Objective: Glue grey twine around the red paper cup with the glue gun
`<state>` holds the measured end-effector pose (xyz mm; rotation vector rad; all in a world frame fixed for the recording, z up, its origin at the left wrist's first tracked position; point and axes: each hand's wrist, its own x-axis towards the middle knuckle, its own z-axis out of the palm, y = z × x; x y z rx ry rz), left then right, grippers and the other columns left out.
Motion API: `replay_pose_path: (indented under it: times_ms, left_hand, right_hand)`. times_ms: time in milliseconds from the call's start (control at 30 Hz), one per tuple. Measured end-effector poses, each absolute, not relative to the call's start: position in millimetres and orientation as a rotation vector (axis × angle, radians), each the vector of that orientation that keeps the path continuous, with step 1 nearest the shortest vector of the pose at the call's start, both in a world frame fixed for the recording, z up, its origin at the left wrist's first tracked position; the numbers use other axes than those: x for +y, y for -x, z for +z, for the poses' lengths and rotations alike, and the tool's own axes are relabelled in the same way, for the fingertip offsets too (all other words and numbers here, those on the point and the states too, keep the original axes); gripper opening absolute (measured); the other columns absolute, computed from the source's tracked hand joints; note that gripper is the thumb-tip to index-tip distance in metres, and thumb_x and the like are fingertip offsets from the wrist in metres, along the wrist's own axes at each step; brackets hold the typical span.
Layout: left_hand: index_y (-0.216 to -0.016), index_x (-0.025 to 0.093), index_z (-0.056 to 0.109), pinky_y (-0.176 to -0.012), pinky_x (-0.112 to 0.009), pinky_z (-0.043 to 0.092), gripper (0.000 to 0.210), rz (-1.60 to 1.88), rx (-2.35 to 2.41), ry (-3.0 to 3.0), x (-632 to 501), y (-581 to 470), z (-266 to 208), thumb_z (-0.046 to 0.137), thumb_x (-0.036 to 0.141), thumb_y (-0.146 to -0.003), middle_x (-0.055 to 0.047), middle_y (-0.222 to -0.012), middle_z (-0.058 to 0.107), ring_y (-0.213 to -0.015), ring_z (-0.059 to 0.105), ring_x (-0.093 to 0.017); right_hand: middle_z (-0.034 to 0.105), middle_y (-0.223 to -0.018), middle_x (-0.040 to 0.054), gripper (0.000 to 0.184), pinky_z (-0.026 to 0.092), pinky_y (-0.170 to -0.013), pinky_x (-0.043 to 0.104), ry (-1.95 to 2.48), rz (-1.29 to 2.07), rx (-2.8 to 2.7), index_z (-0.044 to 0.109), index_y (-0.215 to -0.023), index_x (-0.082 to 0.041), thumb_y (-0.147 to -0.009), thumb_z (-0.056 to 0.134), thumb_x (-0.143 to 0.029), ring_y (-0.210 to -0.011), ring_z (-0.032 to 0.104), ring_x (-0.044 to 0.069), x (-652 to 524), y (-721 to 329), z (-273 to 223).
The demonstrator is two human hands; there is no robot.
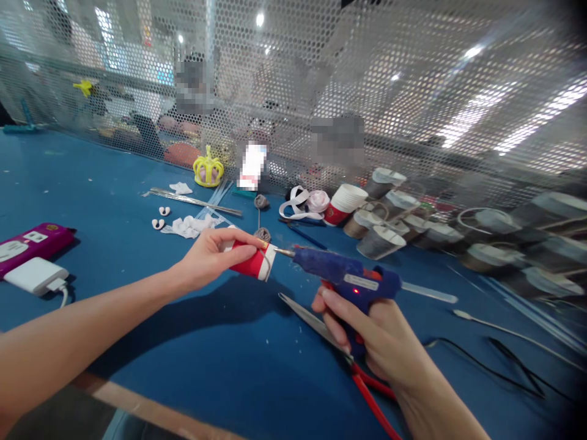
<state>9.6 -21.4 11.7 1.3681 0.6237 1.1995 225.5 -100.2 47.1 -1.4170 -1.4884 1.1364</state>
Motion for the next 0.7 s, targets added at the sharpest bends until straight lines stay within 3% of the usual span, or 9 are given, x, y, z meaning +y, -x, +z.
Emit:
replay_pose_path:
  times_ms: [700]
  left_hand:
    - [-0.075, 0.016, 0.072, -0.069, -0.022, 0.051, 0.009, 1.222, 0.643, -1.344, -27.7, -11.8, 18.7, 0.065, 0.015, -0.069, -0.005, -0.085, 0.071, -0.074, 0.064, -0.013]
  right_hand:
    - [0.044, -0.036, -0.0052, 0.03, 0.028, -0.037, 0.021, 1.439, 1.213, -1.507, 0.057, -0.066, -0.016, -0.077, 0.057, -0.044, -0.034, 0.037, 0.007, -99.1, -225.6, 47.7]
